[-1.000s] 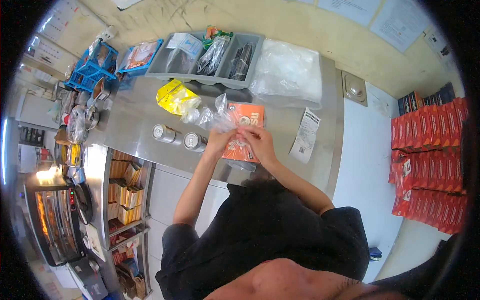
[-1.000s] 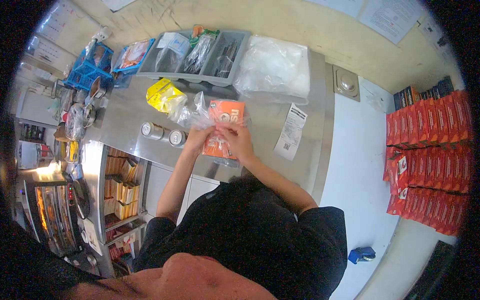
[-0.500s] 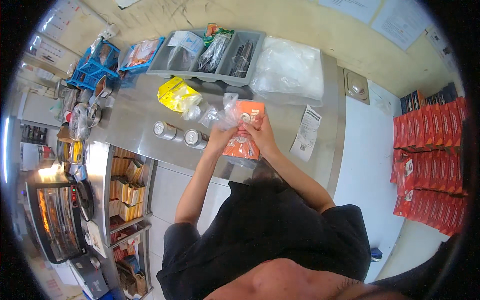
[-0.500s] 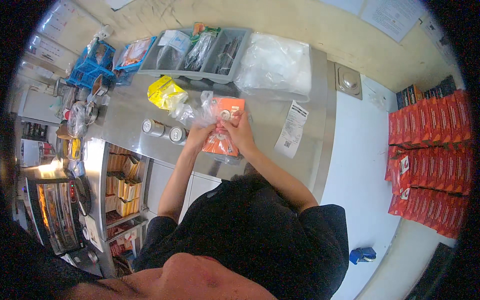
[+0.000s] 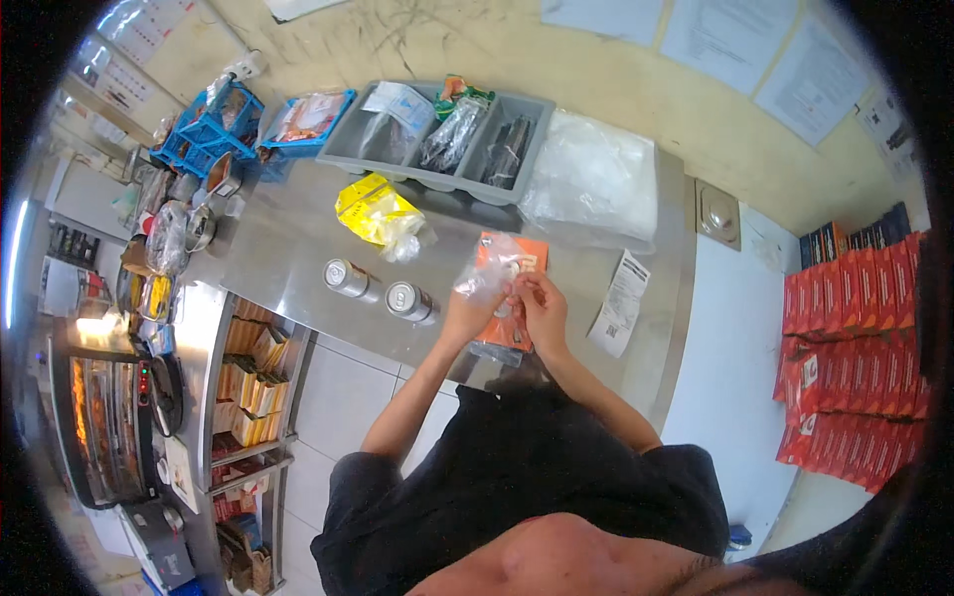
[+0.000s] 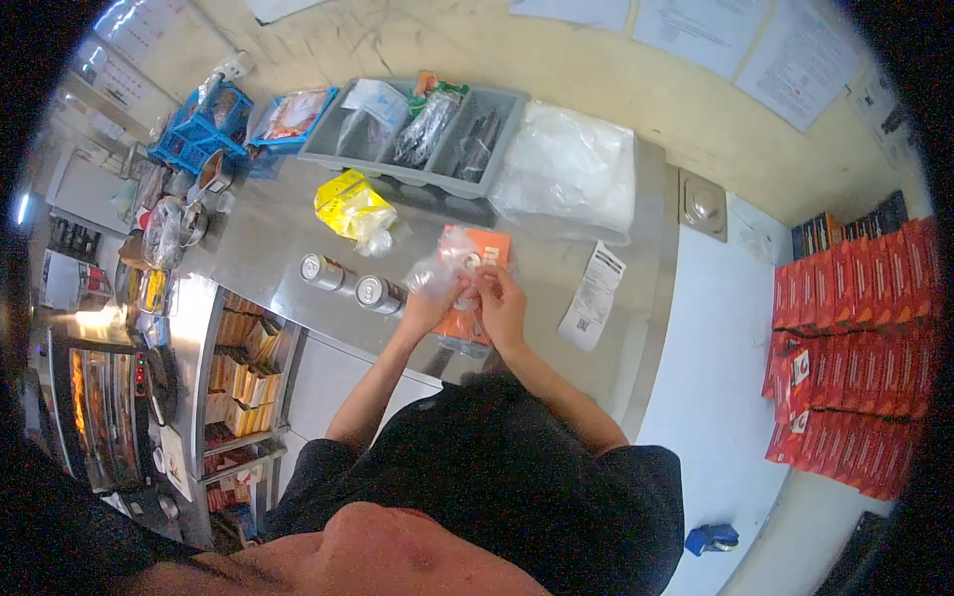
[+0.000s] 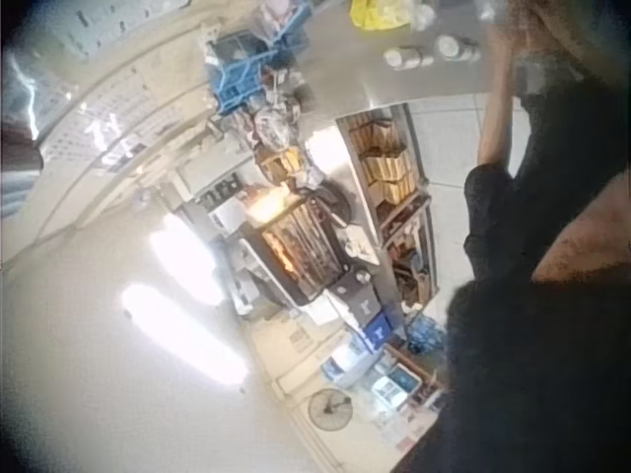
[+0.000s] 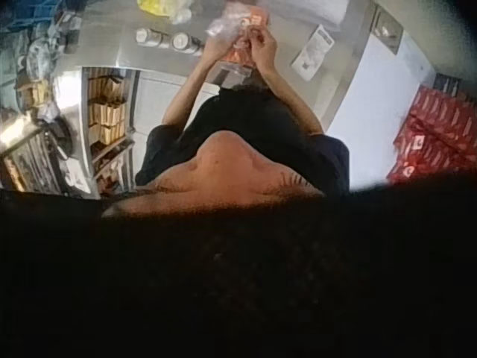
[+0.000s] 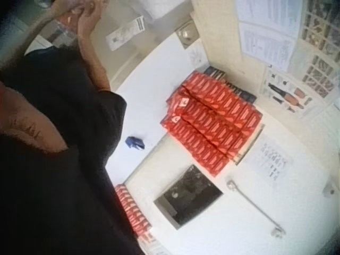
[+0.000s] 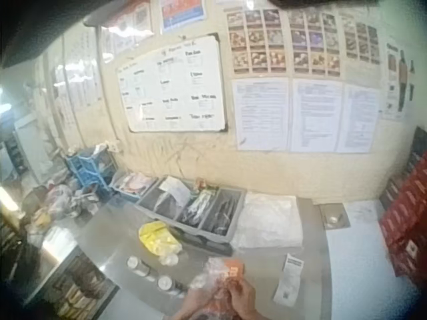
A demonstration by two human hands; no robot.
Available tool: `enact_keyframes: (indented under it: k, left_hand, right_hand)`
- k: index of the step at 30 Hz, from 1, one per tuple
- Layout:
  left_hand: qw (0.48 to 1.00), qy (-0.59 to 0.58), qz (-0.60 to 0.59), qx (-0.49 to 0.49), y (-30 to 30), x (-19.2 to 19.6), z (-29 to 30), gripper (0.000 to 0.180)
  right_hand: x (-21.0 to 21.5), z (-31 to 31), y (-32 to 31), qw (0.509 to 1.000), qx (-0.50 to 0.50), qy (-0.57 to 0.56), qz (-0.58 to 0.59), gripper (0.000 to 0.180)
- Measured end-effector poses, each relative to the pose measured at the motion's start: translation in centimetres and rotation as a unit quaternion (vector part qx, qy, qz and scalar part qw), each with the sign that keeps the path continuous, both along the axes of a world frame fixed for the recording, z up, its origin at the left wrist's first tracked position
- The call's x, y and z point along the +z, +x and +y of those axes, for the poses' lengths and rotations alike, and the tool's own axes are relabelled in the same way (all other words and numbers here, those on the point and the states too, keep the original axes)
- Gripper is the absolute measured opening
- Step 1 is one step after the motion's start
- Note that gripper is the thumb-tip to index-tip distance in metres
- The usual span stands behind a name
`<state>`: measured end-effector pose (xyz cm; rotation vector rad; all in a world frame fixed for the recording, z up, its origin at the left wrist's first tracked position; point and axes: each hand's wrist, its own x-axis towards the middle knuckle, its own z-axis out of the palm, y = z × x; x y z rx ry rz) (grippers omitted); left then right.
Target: The person packs a food order by placing boxes into a plastic bag, including several cans, and handing the completed package to someone through a service window. They also check the order receipt and prepare a new box by placing rice and fried chicken inside.
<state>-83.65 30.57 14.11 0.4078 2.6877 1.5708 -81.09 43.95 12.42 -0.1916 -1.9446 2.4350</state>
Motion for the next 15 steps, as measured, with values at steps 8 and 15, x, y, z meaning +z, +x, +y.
enact_keyframes:
  k: [8, 15]
  left_hand:
    - [0.994, 0.093, 0.050, -0.010, -1.2, -2.0, -1.5, 0.018]
    - [0.989, 0.047, 0.111, -0.080, -2.4, -3.2, -1.9, 0.014]
  right_hand:
    - [3.2, 3.3, -2.4, 0.968, 0.128, 0.191, 0.102, 0.013]
    - [3.5, 3.4, -4.1, 0.770, 0.262, 0.485, 0.322, 0.017]
